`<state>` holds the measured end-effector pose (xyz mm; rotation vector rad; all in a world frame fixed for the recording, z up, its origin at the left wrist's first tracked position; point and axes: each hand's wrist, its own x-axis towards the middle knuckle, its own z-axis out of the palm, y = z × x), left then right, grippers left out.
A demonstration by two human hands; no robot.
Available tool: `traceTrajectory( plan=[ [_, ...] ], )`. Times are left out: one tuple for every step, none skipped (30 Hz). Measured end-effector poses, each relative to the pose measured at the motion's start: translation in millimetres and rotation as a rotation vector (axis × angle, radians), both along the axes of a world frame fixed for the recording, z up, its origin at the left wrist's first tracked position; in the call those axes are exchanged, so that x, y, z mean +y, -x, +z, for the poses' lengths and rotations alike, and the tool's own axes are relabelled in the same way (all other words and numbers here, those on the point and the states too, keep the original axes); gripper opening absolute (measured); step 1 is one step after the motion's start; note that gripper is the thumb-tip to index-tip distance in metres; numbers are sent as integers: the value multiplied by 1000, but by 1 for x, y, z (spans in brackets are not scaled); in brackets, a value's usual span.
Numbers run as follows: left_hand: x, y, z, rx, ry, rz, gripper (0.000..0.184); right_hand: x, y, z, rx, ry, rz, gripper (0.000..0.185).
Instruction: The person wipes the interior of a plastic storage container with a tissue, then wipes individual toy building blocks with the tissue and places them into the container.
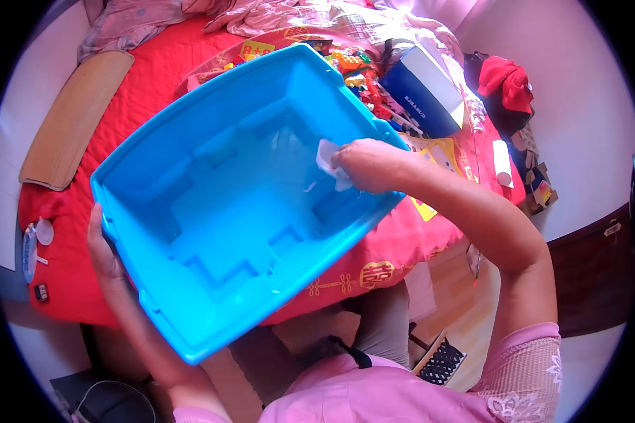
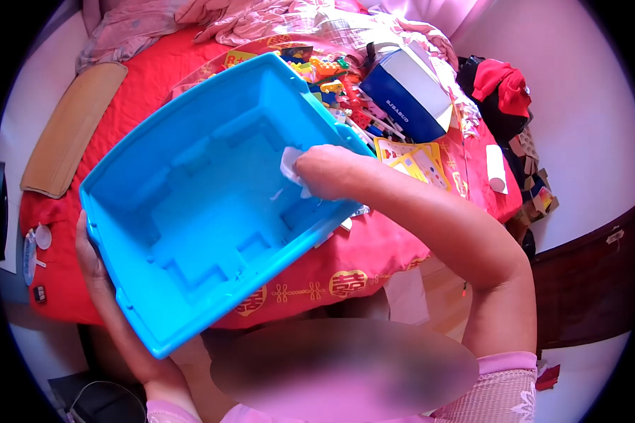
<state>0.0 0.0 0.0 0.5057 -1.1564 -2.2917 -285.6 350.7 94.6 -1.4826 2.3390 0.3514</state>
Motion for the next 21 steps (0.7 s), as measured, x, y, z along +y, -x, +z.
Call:
traceTrajectory(
  plan=[
    [17, -1, 11, 20, 13, 6, 60, 4, -2, 1, -10, 3, -67, 24],
    [34, -4, 21, 37, 26, 14, 59, 7, -5, 3, -23, 5, -131, 24],
    [54, -8, 28, 6, -15, 31, 55, 7, -10, 8, -23, -37, -151, 23],
    [68, -14, 29, -14, -47, 28, 54, 4, -17, 14, -19, -77, -171, 23],
    [80, -19, 26, -33, -80, 27, 52, 2, -22, 18, -13, -118, -189, 22],
    [91, -24, 24, -57, -114, 28, 51, 1, -24, 17, -1, -138, -187, 20],
    [101, -27, 22, -139, -59, 54, 50, -2, -25, 13, 12, -156, -181, 19],
    [106, -33, 19, -225, -6, 84, 49, -5, -25, 6, 21, -174, -171, 18],
    [106, -38, 14, -223, -196, 24, 49, -6, -24, -3, 12, -197, -137, 19],
    [115, -38, 21, -226, -200, 31, 48, -7, -21, -16, 10, -218, -108, 20],
    [121, -39, 30, -251, -125, 22, 48, -6, -17, -26, 12, -243, -82, 22],
    [129, -41, 37, -272, -56, 12, 48, -2, -15, -36, 28, -236, -102, 22],
    [135, -43, 39, -265, -16, 18, 49, 1, -13, -43, 42, -225, -119, 22],
    [137, -46, 41, -263, 25, 26, 49, 3, -12, -49, 52, -213, -135, 22],
    [142, -49, 41, -261, 62, 32, 50, 9, -16, -48, 59, -165, -127, 22],
    [148, -51, 43, -252, 89, 55, 51, 16, -21, -48, 66, -113, -122, 23],
    [154, -53, 43, -241, 114, 75, 52, 21, -24, -47, 74, -63, -118, 25],
    [159, -56, 41, -233, 138, 94, 53, 25, -25, -50, 82, -32, -123, 24],
    [163, -58, 38, -182, 146, 91, 53, 28, -25, -56, 88, -3, -127, 23],
    [167, -61, 38, -202, 160, 109, 53, 31, -26, -60, 93, 24, -130, 22],
    [170, -63, 38, -224, 173, 127, 53, 35, -28, -58, 64, 29, -133, 21]
  ],
)
